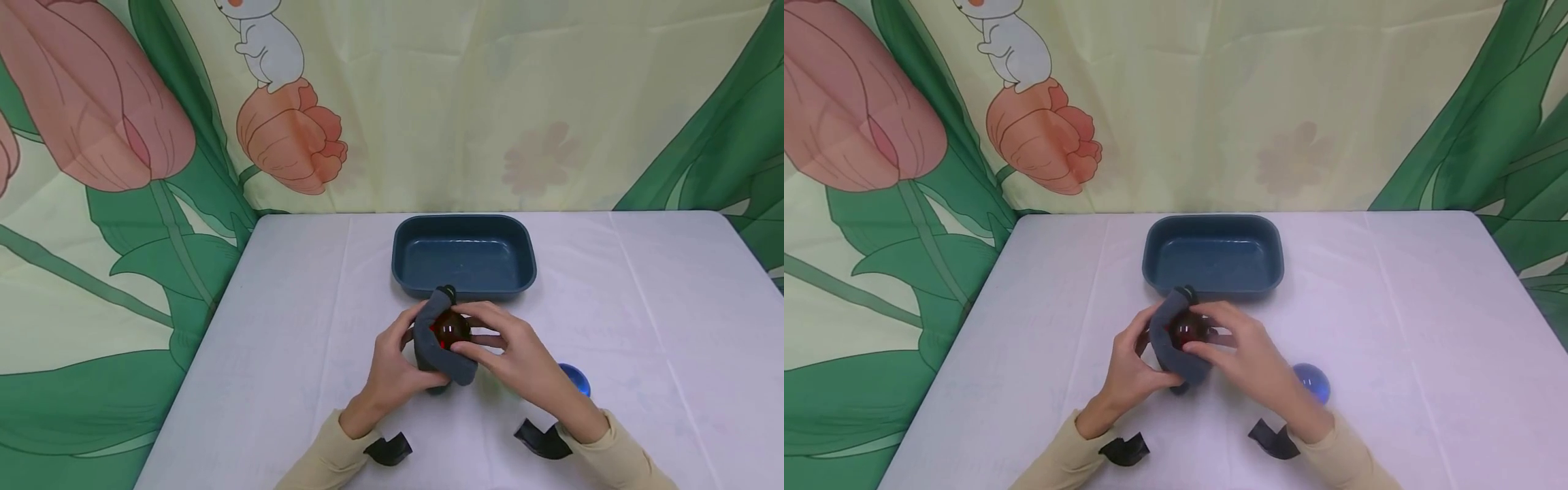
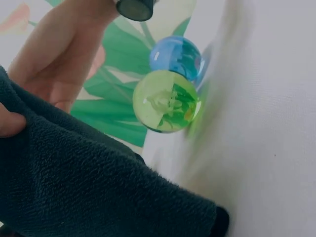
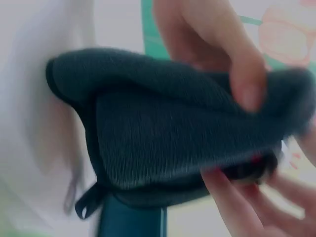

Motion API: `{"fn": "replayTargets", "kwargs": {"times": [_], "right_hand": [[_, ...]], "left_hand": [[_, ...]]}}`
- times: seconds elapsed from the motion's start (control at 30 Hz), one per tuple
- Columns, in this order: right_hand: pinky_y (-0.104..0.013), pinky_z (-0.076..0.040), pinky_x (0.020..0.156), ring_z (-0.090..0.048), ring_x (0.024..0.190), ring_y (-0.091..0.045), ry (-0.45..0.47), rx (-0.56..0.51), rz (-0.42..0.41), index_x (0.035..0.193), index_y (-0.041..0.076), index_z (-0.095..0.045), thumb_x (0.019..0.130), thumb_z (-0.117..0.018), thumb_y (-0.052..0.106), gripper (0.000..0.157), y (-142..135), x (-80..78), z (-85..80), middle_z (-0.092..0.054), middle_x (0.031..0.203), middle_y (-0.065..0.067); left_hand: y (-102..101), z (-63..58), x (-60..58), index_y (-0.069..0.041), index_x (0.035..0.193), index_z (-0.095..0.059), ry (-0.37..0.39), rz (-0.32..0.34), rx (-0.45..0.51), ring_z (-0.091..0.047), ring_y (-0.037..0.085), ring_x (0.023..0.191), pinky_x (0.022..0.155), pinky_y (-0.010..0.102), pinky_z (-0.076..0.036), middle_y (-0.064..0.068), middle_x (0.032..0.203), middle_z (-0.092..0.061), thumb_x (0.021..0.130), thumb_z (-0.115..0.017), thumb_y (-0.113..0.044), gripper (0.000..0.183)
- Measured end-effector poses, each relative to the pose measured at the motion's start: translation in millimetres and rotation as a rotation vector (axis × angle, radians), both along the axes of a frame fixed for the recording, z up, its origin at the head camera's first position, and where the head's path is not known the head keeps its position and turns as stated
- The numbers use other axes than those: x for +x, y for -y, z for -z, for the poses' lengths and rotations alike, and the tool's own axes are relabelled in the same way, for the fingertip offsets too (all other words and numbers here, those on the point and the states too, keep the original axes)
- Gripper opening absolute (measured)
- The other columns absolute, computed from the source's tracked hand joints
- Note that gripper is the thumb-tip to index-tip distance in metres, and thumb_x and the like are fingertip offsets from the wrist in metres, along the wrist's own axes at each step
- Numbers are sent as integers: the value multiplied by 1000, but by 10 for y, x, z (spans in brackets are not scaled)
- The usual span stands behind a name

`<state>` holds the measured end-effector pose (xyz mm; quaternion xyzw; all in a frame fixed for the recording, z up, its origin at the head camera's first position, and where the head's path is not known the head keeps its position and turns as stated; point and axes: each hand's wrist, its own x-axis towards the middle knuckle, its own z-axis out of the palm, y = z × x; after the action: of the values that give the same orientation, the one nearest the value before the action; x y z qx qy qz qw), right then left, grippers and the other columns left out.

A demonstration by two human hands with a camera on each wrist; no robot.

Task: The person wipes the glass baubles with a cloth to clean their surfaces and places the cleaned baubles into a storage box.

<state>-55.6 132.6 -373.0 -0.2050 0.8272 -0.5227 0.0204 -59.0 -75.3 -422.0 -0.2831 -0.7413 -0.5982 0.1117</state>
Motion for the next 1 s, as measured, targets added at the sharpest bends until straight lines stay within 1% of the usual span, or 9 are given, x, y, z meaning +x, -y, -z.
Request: {"fn": "replayTargets", "kwargs": {"times": [0.13, 0.3, 0.33, 0.4, 0.5, 0.6, 0.83, 0.9, 1.0], "right_hand": [[-30, -57, 91, -60, 119, -20, -117, 83, -97, 141, 15, -55, 88, -74, 13, 56, -87, -3, -18, -54, 139, -3], [-14, -50, 95, -60, 118, -14, -320, 161, -93, 135, 19, -62, 79, -82, 4, 61, -163, -6, -24, -55, 138, 2], [-12, -48, 96, -58, 120, -15, -348, 165, -104, 134, 19, -63, 78, -82, 4, 61, -178, -9, -21, -56, 138, 2], [-10, -46, 98, -55, 124, -18, -396, 166, -143, 132, 18, -64, 83, -80, 11, 52, -201, -17, -6, -55, 139, -1], [-10, -46, 97, -51, 128, -19, -429, 164, -205, 133, 17, -64, 94, -66, 30, 41, -225, -30, 21, -53, 141, -5], [-11, -44, 100, -49, 130, -20, -473, 184, -230, 135, 15, -62, 99, -49, 41, 47, -233, -41, 47, -52, 143, -6], [-20, -42, 107, -52, 129, -20, -749, 360, -195, 143, 13, -54, 107, -33, 35, 47, -172, -33, 98, -53, 143, -6], [-23, -44, 107, -53, 128, -20, -774, 362, -192, 143, 12, -53, 107, -33, 33, 46, -153, -34, 104, -53, 143, -7], [-27, -45, 107, -53, 129, -21, -770, 373, -191, 144, 11, -51, 107, -32, 31, 47, -141, -36, 97, -53, 144, -7]], "left_hand": [[13, -6, -8, -3, 141, -49, 27, -1, 31, -63, 25, 117, 94, 36, -57, 15, 133, -61, 64, -88, 5, 87], [22, -5, -17, -2, 140, -50, 40, 3, 41, -65, 25, 113, 91, 36, -58, 16, 130, -63, 64, -88, 5, 86], [24, -6, -18, -2, 140, -50, 44, 1, 44, -65, 25, 111, 90, 36, -58, 17, 130, -63, 64, -88, 5, 86], [28, -8, -17, -2, 140, -50, 55, -3, 50, -66, 25, 109, 88, 35, -59, 17, 129, -63, 64, -88, 6, 85], [33, -17, -17, -2, 140, -50, 73, 0, 64, -67, 24, 108, 87, 34, -59, 17, 128, -64, 64, -86, 7, 85], [32, -27, -20, -2, 140, -50, 89, 6, 75, -67, 24, 108, 86, 34, -59, 17, 128, -64, 65, -85, 7, 84], [29, -23, -8, -1, 139, -51, 115, 4, 76, -66, 22, 109, 85, 33, -60, 18, 128, -64, 67, -85, 7, 81], [28, -16, -6, -2, 139, -51, 121, 1, 71, -66, 21, 110, 85, 33, -59, 17, 127, -65, 67, -85, 6, 80], [27, -26, -11, -3, 140, -51, 122, 4, 73, -66, 21, 110, 86, 33, -59, 17, 128, -64, 68, -85, 6, 80]]}}
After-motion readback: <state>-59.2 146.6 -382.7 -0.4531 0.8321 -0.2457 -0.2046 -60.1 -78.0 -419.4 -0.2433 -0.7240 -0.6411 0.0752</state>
